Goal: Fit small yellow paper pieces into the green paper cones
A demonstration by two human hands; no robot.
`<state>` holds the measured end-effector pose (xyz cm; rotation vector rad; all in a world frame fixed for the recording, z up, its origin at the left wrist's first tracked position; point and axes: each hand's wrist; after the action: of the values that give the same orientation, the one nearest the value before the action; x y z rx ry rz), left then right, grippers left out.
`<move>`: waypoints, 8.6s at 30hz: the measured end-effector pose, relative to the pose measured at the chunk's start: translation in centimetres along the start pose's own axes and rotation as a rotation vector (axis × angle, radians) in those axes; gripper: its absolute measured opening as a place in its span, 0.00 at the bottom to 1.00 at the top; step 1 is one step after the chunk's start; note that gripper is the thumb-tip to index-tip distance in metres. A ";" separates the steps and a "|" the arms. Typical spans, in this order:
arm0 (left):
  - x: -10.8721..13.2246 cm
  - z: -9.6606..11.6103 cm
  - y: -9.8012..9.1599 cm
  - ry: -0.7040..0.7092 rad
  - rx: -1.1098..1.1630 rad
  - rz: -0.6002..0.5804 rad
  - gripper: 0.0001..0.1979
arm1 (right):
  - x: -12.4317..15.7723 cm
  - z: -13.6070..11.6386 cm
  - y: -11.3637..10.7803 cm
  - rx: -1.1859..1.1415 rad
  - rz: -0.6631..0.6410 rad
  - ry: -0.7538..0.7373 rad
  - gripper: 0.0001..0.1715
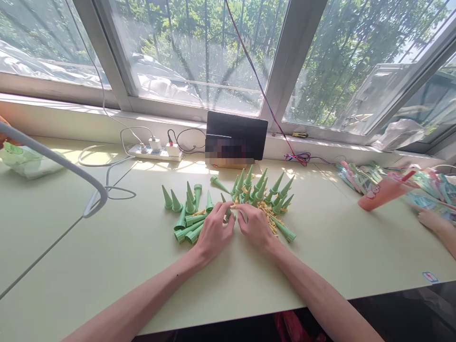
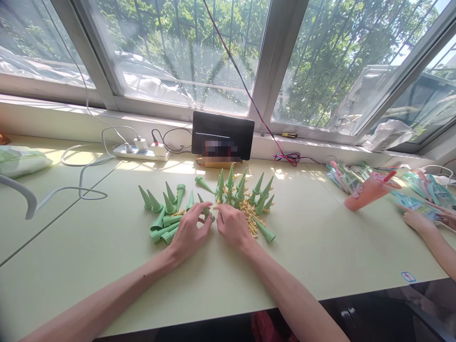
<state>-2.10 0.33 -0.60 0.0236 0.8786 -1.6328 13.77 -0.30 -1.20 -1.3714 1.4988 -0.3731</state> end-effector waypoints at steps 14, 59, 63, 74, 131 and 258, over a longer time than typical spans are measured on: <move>-0.2 0.0 0.0 -0.054 0.101 0.038 0.16 | 0.0 -0.3 -0.3 0.020 -0.136 0.022 0.15; 0.0 -0.2 0.2 0.002 0.130 -0.042 0.22 | -0.3 0.1 -0.4 0.079 -0.197 0.063 0.16; -0.1 0.0 0.0 -0.013 0.133 -0.051 0.14 | -0.3 0.1 -0.3 0.108 -0.212 0.065 0.15; -0.1 -0.1 0.1 -0.019 0.065 -0.014 0.23 | -0.2 -0.1 -0.4 0.111 -0.216 0.089 0.12; -0.1 -0.6 0.2 0.029 0.133 -0.118 0.20 | -0.2 0.2 -0.1 -0.099 -0.140 0.031 0.10; -0.5 0.1 -0.6 -0.026 0.173 -0.106 0.20 | -0.3 0.0 -0.6 -0.399 0.053 -0.052 0.12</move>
<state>-2.39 0.69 0.06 0.0769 0.7270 -1.8011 14.01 -0.23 -0.61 -1.6308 1.6193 -0.0009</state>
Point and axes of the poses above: each hand's wrist, its own x-axis away from the middle knuckle, its own y-axis out of the palm, z = x × y, and after that the axes turned 4 degrees about x, right-handed
